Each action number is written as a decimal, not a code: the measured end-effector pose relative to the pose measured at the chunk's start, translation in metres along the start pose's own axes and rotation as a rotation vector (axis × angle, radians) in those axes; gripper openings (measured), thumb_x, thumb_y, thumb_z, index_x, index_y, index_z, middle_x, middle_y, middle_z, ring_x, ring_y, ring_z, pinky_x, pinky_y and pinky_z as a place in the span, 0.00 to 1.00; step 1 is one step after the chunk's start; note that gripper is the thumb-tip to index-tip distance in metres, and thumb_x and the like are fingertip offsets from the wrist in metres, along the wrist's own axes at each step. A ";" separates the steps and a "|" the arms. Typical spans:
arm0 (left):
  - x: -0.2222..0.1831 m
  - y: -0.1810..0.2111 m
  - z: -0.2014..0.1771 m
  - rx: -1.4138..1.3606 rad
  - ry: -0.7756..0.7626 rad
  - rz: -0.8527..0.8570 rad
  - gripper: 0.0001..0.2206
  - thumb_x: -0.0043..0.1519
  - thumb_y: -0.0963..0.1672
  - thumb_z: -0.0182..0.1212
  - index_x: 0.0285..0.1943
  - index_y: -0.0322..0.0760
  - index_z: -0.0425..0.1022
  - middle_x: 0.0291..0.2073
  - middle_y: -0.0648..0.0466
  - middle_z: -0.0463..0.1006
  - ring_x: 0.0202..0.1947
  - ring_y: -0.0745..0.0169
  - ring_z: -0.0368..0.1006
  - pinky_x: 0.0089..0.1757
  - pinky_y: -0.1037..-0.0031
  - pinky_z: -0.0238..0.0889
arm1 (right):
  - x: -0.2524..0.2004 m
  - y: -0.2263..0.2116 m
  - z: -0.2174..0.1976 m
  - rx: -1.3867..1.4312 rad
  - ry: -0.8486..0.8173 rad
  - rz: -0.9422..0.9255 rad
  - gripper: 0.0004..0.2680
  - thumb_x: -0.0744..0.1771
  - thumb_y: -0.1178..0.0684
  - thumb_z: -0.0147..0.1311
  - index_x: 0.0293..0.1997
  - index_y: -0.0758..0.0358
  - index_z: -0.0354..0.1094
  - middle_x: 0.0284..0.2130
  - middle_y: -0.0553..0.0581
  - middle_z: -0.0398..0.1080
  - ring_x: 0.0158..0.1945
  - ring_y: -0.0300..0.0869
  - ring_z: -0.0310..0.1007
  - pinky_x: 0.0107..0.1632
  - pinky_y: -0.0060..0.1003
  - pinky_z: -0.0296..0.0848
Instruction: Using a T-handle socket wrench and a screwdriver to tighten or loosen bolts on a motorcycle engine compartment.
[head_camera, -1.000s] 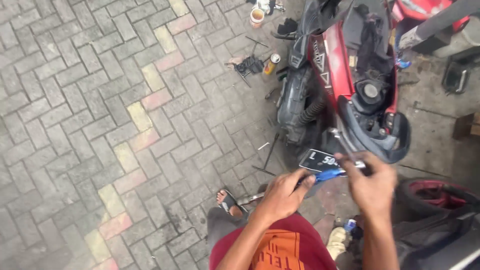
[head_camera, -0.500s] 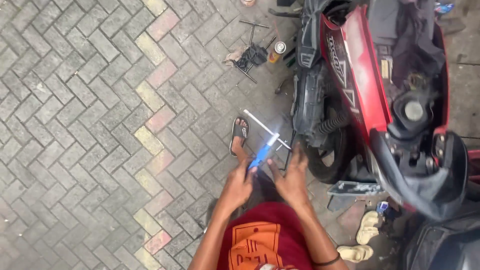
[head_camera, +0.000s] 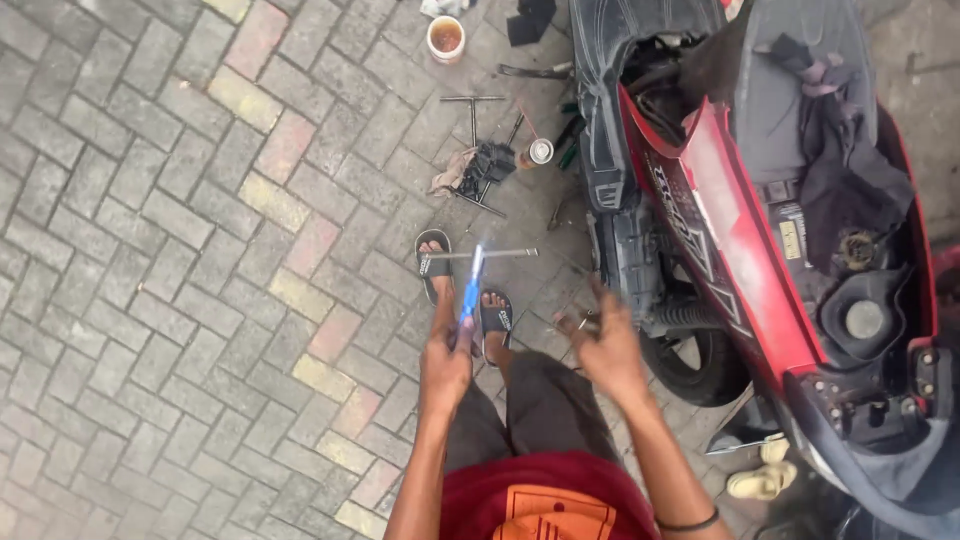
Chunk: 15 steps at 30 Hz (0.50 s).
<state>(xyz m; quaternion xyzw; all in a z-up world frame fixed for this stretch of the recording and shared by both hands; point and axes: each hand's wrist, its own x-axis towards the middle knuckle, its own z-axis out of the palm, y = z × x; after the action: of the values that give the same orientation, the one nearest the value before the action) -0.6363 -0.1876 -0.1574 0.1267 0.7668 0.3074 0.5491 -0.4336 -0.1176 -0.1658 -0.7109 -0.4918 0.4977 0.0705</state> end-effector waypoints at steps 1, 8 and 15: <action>0.014 0.008 -0.006 0.098 -0.001 -0.125 0.19 0.66 0.52 0.51 0.47 0.34 0.79 0.25 0.48 0.80 0.31 0.53 0.75 0.39 0.62 0.67 | 0.014 -0.012 -0.004 0.010 0.060 0.026 0.27 0.66 0.51 0.62 0.74 0.65 0.55 0.61 0.82 0.57 0.61 0.68 0.68 0.59 0.59 0.72; 0.194 -0.013 -0.017 0.204 0.020 -0.082 0.20 0.66 0.54 0.51 0.54 0.39 0.78 0.29 0.46 0.81 0.37 0.48 0.79 0.42 0.57 0.69 | 0.181 -0.012 0.017 -0.171 0.253 0.047 0.27 0.65 0.45 0.64 0.69 0.69 0.62 0.55 0.81 0.64 0.57 0.71 0.70 0.60 0.62 0.69; 0.368 -0.023 0.046 0.274 -0.019 0.115 0.19 0.68 0.48 0.49 0.61 0.32 0.73 0.48 0.40 0.78 0.63 0.26 0.63 0.66 0.41 0.36 | 0.384 0.004 0.052 -0.230 0.281 0.020 0.25 0.64 0.49 0.65 0.67 0.69 0.63 0.56 0.78 0.65 0.52 0.66 0.75 0.52 0.55 0.76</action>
<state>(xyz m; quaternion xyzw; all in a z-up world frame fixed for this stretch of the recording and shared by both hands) -0.7248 0.0057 -0.4620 0.2471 0.7878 0.2294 0.5155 -0.4632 0.1561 -0.4391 -0.7817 -0.5236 0.3349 0.0518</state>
